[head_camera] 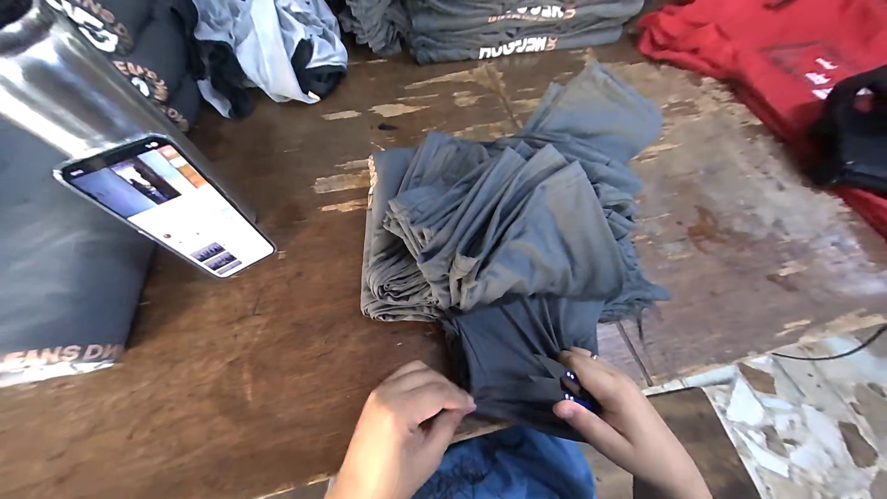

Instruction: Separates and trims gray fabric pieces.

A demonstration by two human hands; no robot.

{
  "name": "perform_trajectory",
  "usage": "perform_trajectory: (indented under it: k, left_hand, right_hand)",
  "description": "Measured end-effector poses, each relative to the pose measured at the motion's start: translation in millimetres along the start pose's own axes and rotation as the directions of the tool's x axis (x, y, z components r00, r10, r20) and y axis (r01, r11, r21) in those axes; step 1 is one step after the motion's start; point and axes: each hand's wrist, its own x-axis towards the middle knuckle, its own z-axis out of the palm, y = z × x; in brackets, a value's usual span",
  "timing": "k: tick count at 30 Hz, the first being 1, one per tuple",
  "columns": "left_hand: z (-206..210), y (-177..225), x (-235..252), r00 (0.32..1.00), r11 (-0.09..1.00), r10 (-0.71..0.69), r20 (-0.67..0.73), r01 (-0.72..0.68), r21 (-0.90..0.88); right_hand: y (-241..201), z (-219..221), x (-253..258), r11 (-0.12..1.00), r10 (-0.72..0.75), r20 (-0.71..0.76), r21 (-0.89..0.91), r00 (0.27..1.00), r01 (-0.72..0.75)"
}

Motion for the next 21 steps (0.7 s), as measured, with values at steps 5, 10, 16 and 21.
perform_trajectory:
  k: [5,10,16,21]
  left_hand:
    - [-60.5,23.9,-11.5,0.826,0.994,-0.001,0.563,0.060,-0.087]
    - [-61.8,30.7,-4.5,0.848,1.000,0.000,0.530,-0.006,0.009]
    - [22.1,38.2,18.6,0.985,0.954,0.024,0.171,-0.073,0.290]
    - [46.6,9.2,36.6,0.989,0.919,0.040,-0.145,0.020,0.394]
  right_hand:
    - [18.9,7.6,-1.9,0.993,-0.090,-0.064,0.070,0.994,0.094]
    - [19.1,5.5,-1.9,0.980,-0.082,-0.088,0.174,0.993,0.096]
    - [-11.0,19.8,0.3,0.942,-0.051,-0.220,0.314,0.974,0.120]
    - [-17.9,8.7,2.9,0.965,-0.104,-0.386,0.185,0.917,0.188]
